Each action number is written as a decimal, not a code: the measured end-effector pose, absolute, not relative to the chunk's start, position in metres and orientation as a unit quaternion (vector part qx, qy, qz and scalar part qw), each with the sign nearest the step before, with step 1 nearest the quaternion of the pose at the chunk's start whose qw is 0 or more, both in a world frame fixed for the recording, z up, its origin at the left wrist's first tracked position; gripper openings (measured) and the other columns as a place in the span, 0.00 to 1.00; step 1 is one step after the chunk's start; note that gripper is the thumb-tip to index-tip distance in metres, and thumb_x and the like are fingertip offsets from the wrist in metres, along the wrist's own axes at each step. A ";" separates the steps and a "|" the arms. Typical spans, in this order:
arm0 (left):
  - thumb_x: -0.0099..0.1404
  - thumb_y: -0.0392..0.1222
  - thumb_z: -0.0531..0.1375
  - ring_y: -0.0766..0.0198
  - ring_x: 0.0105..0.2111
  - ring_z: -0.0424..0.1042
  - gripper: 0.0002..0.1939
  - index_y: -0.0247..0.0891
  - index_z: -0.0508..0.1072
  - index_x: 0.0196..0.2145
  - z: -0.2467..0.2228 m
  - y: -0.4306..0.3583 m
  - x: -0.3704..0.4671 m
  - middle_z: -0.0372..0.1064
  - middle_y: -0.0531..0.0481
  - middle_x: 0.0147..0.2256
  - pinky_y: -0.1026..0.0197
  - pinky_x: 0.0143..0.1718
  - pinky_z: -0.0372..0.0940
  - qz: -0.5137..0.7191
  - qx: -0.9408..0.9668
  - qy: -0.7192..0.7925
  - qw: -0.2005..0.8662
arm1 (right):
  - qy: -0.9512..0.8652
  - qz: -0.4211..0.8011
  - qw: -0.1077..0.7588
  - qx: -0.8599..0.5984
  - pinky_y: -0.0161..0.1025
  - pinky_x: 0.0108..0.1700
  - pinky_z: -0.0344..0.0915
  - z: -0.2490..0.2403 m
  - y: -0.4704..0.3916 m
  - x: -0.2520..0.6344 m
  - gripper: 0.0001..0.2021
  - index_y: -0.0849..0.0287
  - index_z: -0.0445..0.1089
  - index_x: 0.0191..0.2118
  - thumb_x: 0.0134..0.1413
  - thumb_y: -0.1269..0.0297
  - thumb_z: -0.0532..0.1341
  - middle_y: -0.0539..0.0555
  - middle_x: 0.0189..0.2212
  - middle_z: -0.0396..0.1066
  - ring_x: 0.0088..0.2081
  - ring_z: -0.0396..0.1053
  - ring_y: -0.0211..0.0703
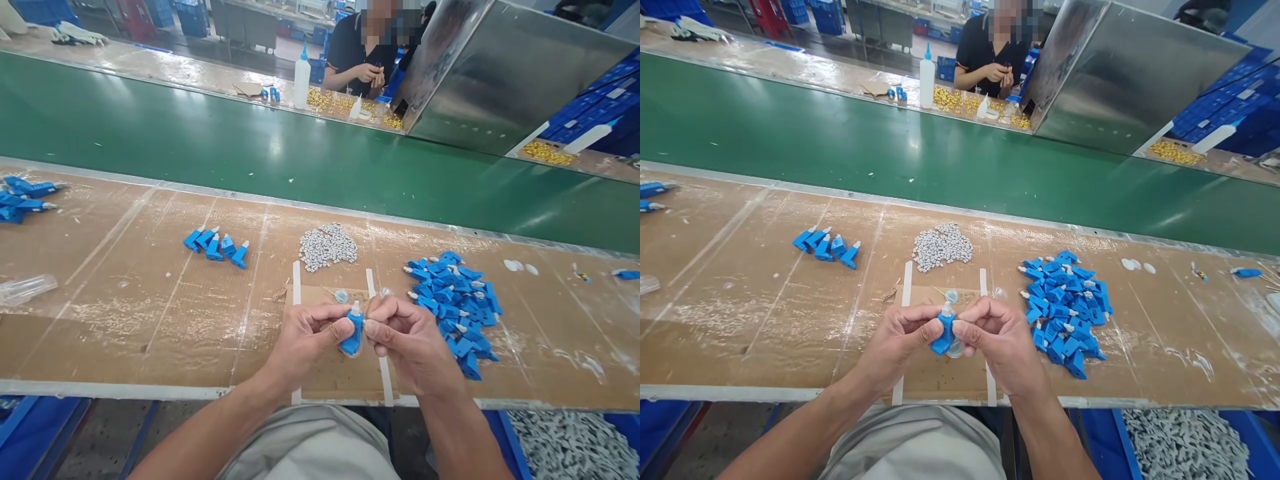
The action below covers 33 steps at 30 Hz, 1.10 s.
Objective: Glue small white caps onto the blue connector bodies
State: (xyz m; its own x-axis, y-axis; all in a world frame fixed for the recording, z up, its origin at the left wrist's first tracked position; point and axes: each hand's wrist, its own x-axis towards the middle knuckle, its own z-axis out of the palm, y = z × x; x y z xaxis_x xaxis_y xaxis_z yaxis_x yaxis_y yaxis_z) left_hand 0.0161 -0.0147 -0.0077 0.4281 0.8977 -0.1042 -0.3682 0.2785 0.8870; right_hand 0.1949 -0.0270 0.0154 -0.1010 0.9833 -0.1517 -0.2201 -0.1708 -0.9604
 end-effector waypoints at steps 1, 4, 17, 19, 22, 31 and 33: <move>0.64 0.47 0.65 0.65 0.32 0.64 0.13 0.40 0.83 0.43 -0.007 -0.015 0.017 0.68 0.49 0.31 0.62 0.35 0.60 0.427 0.421 0.311 0.738 | -0.395 0.635 0.490 -0.448 0.26 0.21 0.61 0.014 -0.026 0.196 0.10 0.60 0.74 0.25 0.46 0.65 0.75 0.47 0.23 0.67 0.20 0.63 0.28; 0.65 0.47 0.64 0.65 0.32 0.63 0.13 0.39 0.83 0.44 -0.004 -0.014 0.018 0.69 0.48 0.32 0.62 0.34 0.59 0.415 0.447 0.306 0.731 | -0.347 0.676 0.481 -0.438 0.23 0.20 0.59 0.010 -0.026 0.199 0.11 0.61 0.75 0.24 0.43 0.65 0.76 0.47 0.23 0.67 0.20 0.63 0.26; 0.63 0.48 0.67 0.69 0.27 0.66 0.16 0.31 0.81 0.39 0.004 -0.012 0.014 0.70 0.47 0.29 0.68 0.30 0.63 0.368 0.280 0.250 0.851 | -0.290 0.744 0.476 -0.368 0.20 0.15 0.54 0.021 -0.019 0.199 0.15 0.60 0.70 0.28 0.47 0.57 0.75 0.46 0.23 0.62 0.19 0.55 0.26; 0.60 0.45 0.69 0.69 0.29 0.71 0.15 0.30 0.80 0.40 0.006 -0.011 0.010 0.73 0.45 0.31 0.72 0.27 0.64 0.328 0.186 0.208 0.903 | -0.289 0.743 0.477 -0.370 0.20 0.14 0.52 0.035 -0.016 0.200 0.13 0.59 0.73 0.33 0.50 0.56 0.73 0.46 0.24 0.61 0.19 0.52 0.26; 0.56 0.39 0.71 0.66 0.33 0.76 0.16 0.30 0.79 0.41 0.006 -0.009 0.006 0.74 0.45 0.33 0.77 0.25 0.66 0.272 0.086 0.120 0.951 | -0.311 0.743 0.443 -0.393 0.19 0.14 0.53 0.051 -0.015 0.197 0.12 0.58 0.75 0.42 0.56 0.57 0.69 0.47 0.26 0.63 0.19 0.52 0.26; 0.58 0.34 0.68 0.68 0.32 0.76 0.12 0.29 0.77 0.40 0.001 -0.008 0.002 0.74 0.45 0.32 0.80 0.24 0.67 0.255 0.016 0.069 0.964 | -0.345 0.751 0.408 -0.387 0.21 0.14 0.57 0.059 -0.019 0.181 0.17 0.60 0.76 0.46 0.55 0.55 0.70 0.53 0.33 0.72 0.20 0.57 0.26; 0.57 0.32 0.68 0.68 0.31 0.76 0.11 0.29 0.78 0.40 0.000 -0.008 0.003 0.74 0.45 0.32 0.80 0.23 0.66 0.247 0.013 0.071 0.966 | -0.346 0.745 0.410 -0.396 0.22 0.14 0.57 0.059 -0.019 0.182 0.17 0.60 0.77 0.46 0.54 0.55 0.70 0.54 0.33 0.73 0.20 0.57 0.27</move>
State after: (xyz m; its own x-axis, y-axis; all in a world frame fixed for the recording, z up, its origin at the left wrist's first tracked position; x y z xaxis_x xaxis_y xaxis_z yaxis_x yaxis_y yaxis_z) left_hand 0.0030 -0.0077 0.0003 0.8681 0.4786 -0.1315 -0.4750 0.8780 0.0597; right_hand 0.1818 -0.0191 0.0593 -0.3500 0.8856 -0.3053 -0.3373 -0.4232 -0.8409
